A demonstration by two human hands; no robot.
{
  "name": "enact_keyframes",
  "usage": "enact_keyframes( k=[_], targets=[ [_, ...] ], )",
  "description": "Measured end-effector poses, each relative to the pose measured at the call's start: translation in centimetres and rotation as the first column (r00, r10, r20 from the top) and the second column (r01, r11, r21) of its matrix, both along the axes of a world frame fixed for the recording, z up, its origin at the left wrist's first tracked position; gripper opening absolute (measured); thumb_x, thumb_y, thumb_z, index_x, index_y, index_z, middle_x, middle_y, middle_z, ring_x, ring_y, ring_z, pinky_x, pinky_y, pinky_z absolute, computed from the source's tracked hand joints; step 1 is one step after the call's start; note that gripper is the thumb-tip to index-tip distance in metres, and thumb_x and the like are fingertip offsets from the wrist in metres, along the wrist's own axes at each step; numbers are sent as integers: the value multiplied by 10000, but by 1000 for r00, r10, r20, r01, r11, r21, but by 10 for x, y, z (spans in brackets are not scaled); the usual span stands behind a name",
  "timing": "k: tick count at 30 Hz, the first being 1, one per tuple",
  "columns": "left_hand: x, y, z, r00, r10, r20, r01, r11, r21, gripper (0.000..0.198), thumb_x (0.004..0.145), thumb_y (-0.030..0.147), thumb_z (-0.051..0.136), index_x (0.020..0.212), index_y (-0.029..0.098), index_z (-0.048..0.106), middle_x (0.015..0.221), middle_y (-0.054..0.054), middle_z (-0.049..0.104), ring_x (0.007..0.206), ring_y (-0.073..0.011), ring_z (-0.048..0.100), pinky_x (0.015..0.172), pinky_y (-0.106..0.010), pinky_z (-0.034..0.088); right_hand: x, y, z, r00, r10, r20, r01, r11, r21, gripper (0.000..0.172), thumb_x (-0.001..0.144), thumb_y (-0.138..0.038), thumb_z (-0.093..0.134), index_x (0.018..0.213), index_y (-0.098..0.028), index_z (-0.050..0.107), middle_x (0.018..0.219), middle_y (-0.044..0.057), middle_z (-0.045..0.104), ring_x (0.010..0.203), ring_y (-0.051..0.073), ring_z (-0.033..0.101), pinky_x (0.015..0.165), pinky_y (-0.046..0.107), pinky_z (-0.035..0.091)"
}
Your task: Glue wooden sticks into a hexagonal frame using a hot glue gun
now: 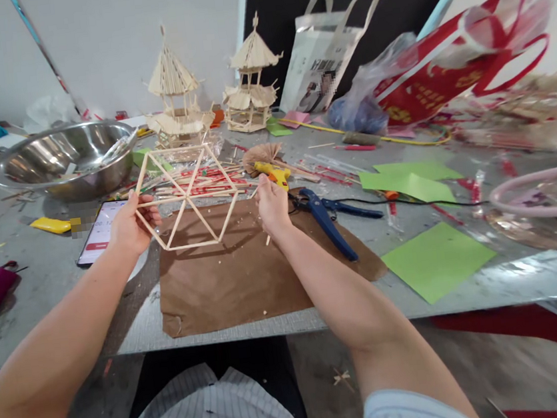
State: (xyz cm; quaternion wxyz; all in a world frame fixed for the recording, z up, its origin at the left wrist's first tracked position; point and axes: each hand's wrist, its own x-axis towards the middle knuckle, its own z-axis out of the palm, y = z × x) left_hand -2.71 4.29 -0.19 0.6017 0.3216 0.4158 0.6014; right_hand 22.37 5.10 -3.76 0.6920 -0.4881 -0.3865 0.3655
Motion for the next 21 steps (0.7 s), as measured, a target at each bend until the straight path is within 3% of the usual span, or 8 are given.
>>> enact_keyframes(
  k=[6,11,15,18,21],
  targets=[
    [-1,2,-3,1000,-16,10,15,1000,22,333,817,454,537,702,147,592,483,11,558,411,-81,531,429,-195,449,17,10,0,982,-81,-169,76,997,-35,468,832,-557,445,553,-209,300,405,-102,271,304,36,238,300,173,211],
    [-1,3,-4,1000,-24,10,24,1000,16,326,830,439,520,709,146,596,483,8,556,410,-83,528,427,-194,448,20,12,-4,979,-94,-183,86,995,-53,284,776,-407,597,669,-202,432,535,-98,484,356,28,413,332,151,322],
    [0,2,-3,999,-52,5,52,999,-3,334,855,413,485,704,137,598,487,5,553,402,-83,521,419,-195,442,13,6,2,953,166,-253,-197,975,-102,245,766,-430,602,810,-201,527,659,-65,598,442,59,523,388,184,412],
    [2,0,-3,989,-148,-6,147,987,-63,354,872,395,456,689,128,599,490,-9,553,403,-89,520,416,-202,442,9,-2,9,870,377,-319,-431,894,-119,386,824,-553,463,822,-182,573,659,-18,622,486,91,557,443,223,453],
    [3,-2,-5,973,-229,-32,225,970,-98,363,883,373,430,694,118,606,488,-22,554,406,-98,525,420,-211,452,5,-10,16,801,491,-343,-562,814,-148,541,836,-644,325,789,-179,597,634,15,628,489,117,562,459,248,451]
  ],
)
